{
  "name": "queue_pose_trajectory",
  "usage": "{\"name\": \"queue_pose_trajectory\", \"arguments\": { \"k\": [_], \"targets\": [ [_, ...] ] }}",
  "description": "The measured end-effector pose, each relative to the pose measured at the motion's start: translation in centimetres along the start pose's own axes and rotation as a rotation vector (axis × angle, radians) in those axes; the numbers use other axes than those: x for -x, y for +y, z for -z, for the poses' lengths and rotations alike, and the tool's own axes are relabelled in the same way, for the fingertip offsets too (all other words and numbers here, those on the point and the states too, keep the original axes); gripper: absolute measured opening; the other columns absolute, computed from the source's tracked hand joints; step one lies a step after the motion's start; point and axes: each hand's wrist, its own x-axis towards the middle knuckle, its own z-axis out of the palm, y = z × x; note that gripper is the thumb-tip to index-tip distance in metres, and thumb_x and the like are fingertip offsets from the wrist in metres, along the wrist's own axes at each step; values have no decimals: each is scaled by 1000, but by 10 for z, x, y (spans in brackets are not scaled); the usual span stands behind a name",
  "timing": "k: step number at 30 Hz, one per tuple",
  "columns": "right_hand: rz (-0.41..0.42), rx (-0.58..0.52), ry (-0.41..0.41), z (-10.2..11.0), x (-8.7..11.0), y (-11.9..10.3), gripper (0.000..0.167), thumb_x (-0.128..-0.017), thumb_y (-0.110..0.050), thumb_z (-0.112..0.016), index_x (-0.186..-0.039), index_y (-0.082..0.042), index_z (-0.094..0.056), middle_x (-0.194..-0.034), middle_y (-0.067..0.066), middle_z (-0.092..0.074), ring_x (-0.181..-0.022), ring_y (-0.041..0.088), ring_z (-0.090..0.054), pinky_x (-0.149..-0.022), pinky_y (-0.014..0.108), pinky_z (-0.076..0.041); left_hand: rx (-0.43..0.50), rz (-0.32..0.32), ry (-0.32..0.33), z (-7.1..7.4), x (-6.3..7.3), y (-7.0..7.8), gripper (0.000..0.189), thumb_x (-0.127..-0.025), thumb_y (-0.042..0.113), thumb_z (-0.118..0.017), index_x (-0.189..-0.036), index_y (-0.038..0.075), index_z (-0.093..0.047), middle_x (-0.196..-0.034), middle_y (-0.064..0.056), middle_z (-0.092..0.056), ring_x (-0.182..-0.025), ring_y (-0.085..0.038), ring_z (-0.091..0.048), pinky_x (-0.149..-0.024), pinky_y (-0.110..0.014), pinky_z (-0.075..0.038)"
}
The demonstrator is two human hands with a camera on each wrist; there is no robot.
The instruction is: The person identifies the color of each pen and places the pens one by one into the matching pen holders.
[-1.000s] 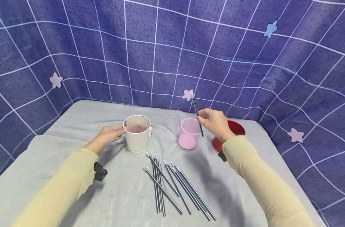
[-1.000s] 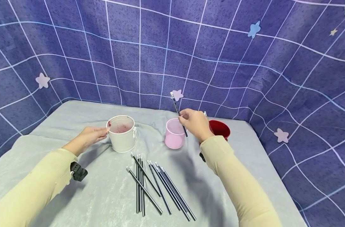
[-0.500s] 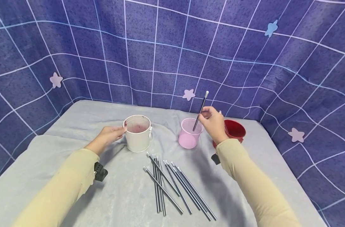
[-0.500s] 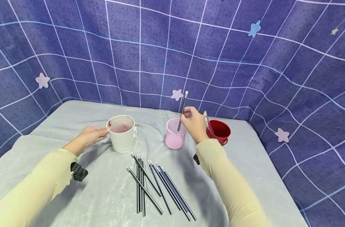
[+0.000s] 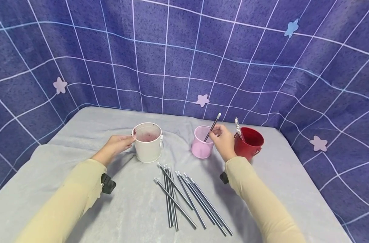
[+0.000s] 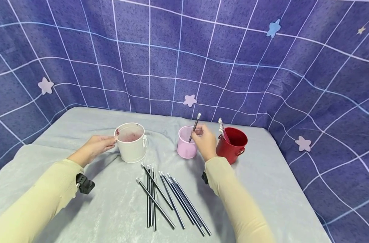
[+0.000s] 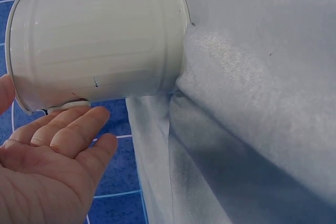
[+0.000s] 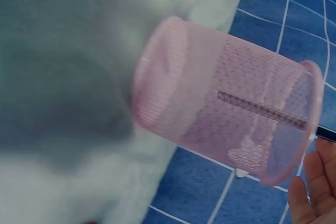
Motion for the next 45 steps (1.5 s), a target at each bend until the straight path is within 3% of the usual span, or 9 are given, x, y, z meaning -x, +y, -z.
{"name": "queue_pose_trajectory", "arguments": {
  "k": [11,17,25,31,45],
  "targets": [
    [-18,1,-51,-9,7,12,19,-83,-7,-65,-101,2,-63,-94,19,-71,-88,31,-68,-78,43,-54,4,6,2,0,0,1,57,-102,29,-44,-136,-16,-36,-141,-29,-36,-129,-38,-40,-110,-42,-34],
    [-29,39,-77,-10,6,14,25,-84,-8,-65,-107,2,-64,-92,19,-71,-87,31,-68,-77,43,-54,13,11,0,1,1,2,57,-102,28,-44,-136,-17,-35,-142,-29,-35,-130,-38,-39,-110,-41,-35],
    [32,176,-106,-13,3,12,27,-83,-13,-65,-106,0,-66,-90,13,-73,-93,29,-68,-95,46,-35,27,18,-5,0,-1,2,56,-102,27,-43,-137,-16,-35,-142,-29,-35,-130,-38,-39,-110,-40,-34],
    [24,176,-120,-14,3,11,30,-83,-12,-63,-111,-1,-67,-89,14,-73,-94,29,-67,-97,46,-33,33,15,-7,0,0,2,56,-102,26,-43,-136,-17,-34,-143,-29,-34,-130,-39,-38,-110,-40,-34],
    [52,189,-126,-11,3,11,26,-83,-11,-62,-105,-1,-70,-89,13,-73,-92,29,-68,-96,46,-37,43,5,-8,-1,0,1,56,-102,26,-42,-136,-18,-34,-143,-28,-33,-131,-37,-37,-111,-40,-33]
  ]
}}
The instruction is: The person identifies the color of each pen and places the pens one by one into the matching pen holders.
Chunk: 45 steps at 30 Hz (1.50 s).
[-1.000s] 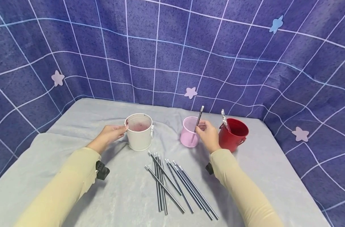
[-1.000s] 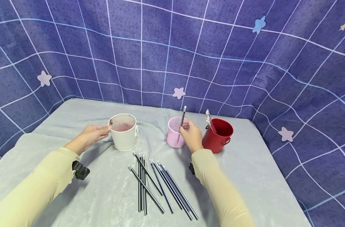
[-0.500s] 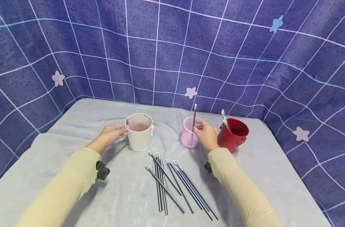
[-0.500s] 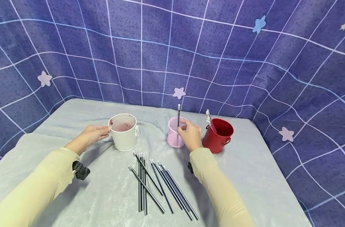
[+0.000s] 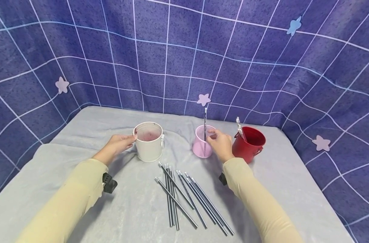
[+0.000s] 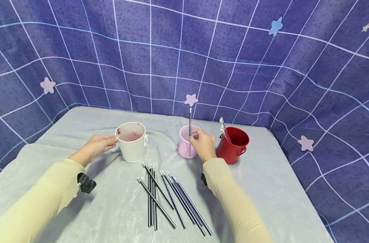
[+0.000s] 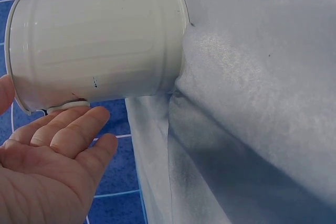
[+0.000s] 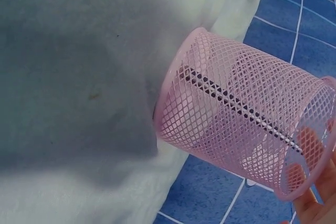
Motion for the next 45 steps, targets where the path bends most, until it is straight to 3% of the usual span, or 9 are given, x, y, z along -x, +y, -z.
{"name": "queue_pose_trajectory", "arguments": {
  "k": [7,13,17,22,27,30,37,45],
  "targets": [
    [39,31,-49,16,5,-8,23,-83,-12,-61,-103,-4,-70,-91,12,-73,-88,28,-68,-76,42,-52,21,-5,2,1,1,1,55,-102,25,-43,-136,-18,-33,-144,-29,-32,-132,-37,-35,-110,-40,-34],
    [138,115,-141,29,12,-16,22,-82,-13,-62,-101,-6,-71,-85,7,-72,-77,24,-67,-64,38,-52,28,-5,4,1,1,0,54,-103,23,-42,-136,-18,-33,-144,-29,-32,-133,-38,-34,-109,-39,-35],
    [224,208,-261,33,19,-22,18,-83,-14,-64,-99,-9,-71,-84,4,-71,-76,23,-66,-62,37,-52,26,-5,7,1,1,-1,54,-103,23,-42,-137,-18,-32,-144,-30,-31,-133,-38,-33,-109,-40,-35],
    [324,322,-473,37,27,-30,18,-82,-13,-65,-99,-11,-72,-83,1,-71,-76,19,-65,-66,35,-53,27,-2,8,1,0,-2,54,-102,23,-43,-137,-17,-33,-144,-29,-32,-133,-38,-34,-109,-40,-35],
    [337,393,-721,39,34,-35,21,-81,-16,-69,-101,-12,-71,-76,-6,-67,-73,13,-63,-64,32,-52,20,-5,1,1,-1,-2,54,-102,24,-43,-137,-17,-32,-144,-29,-32,-133,-37,-34,-109,-40,-35],
    [347,431,-806,39,41,-37,19,-80,-16,-69,-98,-13,-71,-68,-10,-61,-66,11,-59,-62,31,-50,4,-7,3,1,-1,-1,55,-102,25,-43,-137,-17,-33,-143,-29,-33,-132,-38,-36,-109,-41,-35],
    [440,506,-912,41,60,-45,15,-76,-14,-70,-91,-15,-72,-69,-9,-61,-64,12,-57,-62,29,-52,-30,-10,-1,2,2,0,58,-102,28,-42,-137,-18,-33,-142,-29,-34,-131,-38,-37,-110,-42,-33],
    [467,516,-922,42,76,-49,14,-75,-15,-71,-89,-19,-72,-67,-10,-60,-64,14,-56,-57,28,-50,-31,2,-3,1,1,0,58,-103,29,-42,-137,-17,-33,-142,-28,-34,-131,-38,-37,-111,-42,-33]
  ]
}}
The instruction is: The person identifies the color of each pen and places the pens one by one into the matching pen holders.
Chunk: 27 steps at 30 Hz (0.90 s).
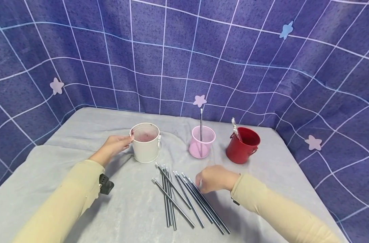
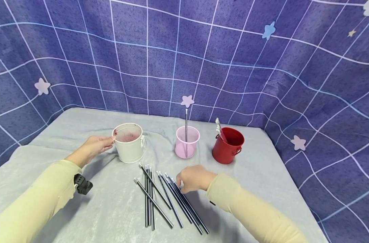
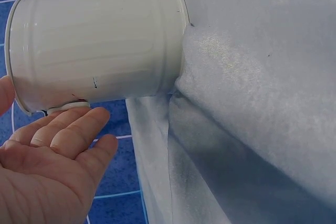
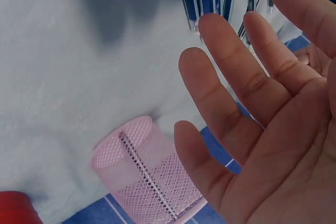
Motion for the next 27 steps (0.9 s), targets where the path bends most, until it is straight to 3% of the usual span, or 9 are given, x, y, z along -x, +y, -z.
{"name": "queue_pose_trajectory", "arguments": {
  "k": [9,19,27],
  "targets": [
    [22,2,-14,-14,8,-5,14,-76,-21,-76,-89,-21,-71,-62,-13,-56,-65,9,-55,-56,27,-47,14,-2,-9,1,0,-1,59,-103,30,-41,-138,-17,-31,-144,-28,-32,-131,-38,-37,-111,-42,-32],
    [38,-19,-18,-29,10,-2,12,-76,-17,-76,-87,-19,-71,-67,-12,-56,-65,6,-51,-58,26,-47,6,5,-2,0,1,-1,59,-103,30,-41,-137,-17,-33,-143,-28,-33,-130,-39,-38,-111,-42,-32],
    [31,7,53,-39,9,-2,13,-72,-13,-75,-81,-20,-68,-64,-12,-55,-64,8,-53,-56,29,-47,7,1,-5,0,-1,-1,59,-103,30,-41,-137,-18,-33,-143,-29,-33,-130,-38,-38,-110,-41,-33]
  ]
}}
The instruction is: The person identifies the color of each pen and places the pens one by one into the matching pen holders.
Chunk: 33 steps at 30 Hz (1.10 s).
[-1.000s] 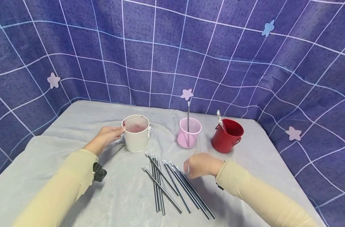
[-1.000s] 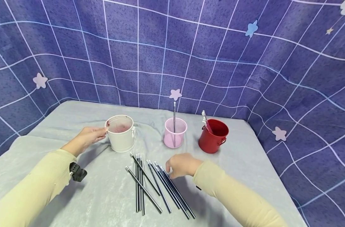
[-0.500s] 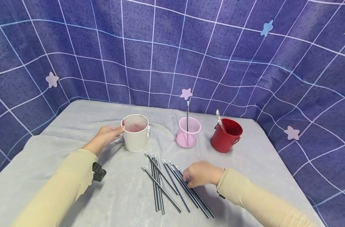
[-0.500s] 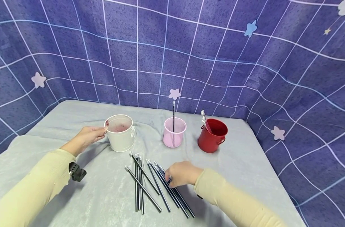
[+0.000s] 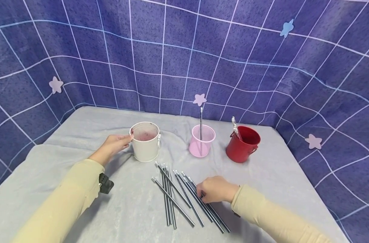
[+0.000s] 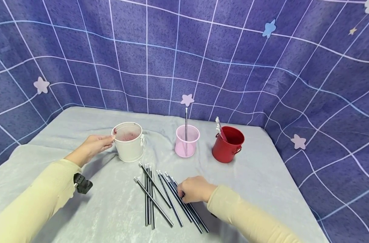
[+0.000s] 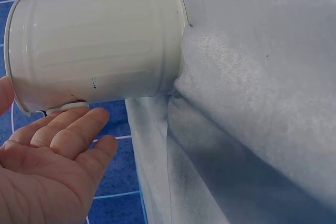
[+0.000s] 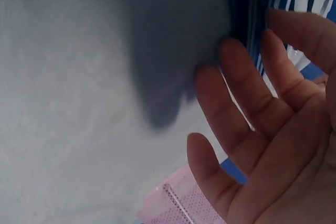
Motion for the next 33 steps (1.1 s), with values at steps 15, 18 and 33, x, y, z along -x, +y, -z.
{"name": "queue_pose_trajectory", "arguments": {
  "k": [15,18,33],
  "targets": [
    [-29,-58,66,-12,-5,-1,13,-73,-9,-76,-81,-15,-67,-74,-6,-65,-70,11,-58,-59,28,-50,9,-19,5,-1,1,1,58,-102,29,-42,-135,-18,-36,-141,-29,-35,-131,-38,-37,-110,-42,-34],
    [20,-63,89,-11,-3,2,11,-76,-8,-75,-79,-17,-68,-74,-8,-66,-70,8,-59,-59,25,-49,5,-14,4,-1,2,0,58,-102,29,-42,-135,-19,-35,-142,-29,-35,-131,-37,-37,-110,-42,-34],
    [49,-53,166,-1,-3,8,14,-77,-6,-73,-76,-19,-66,-70,-11,-64,-66,7,-59,-55,24,-48,-3,-9,3,0,1,-1,58,-103,30,-41,-136,-18,-36,-142,-29,-34,-131,-38,-37,-111,-43,-32]
  ]
}}
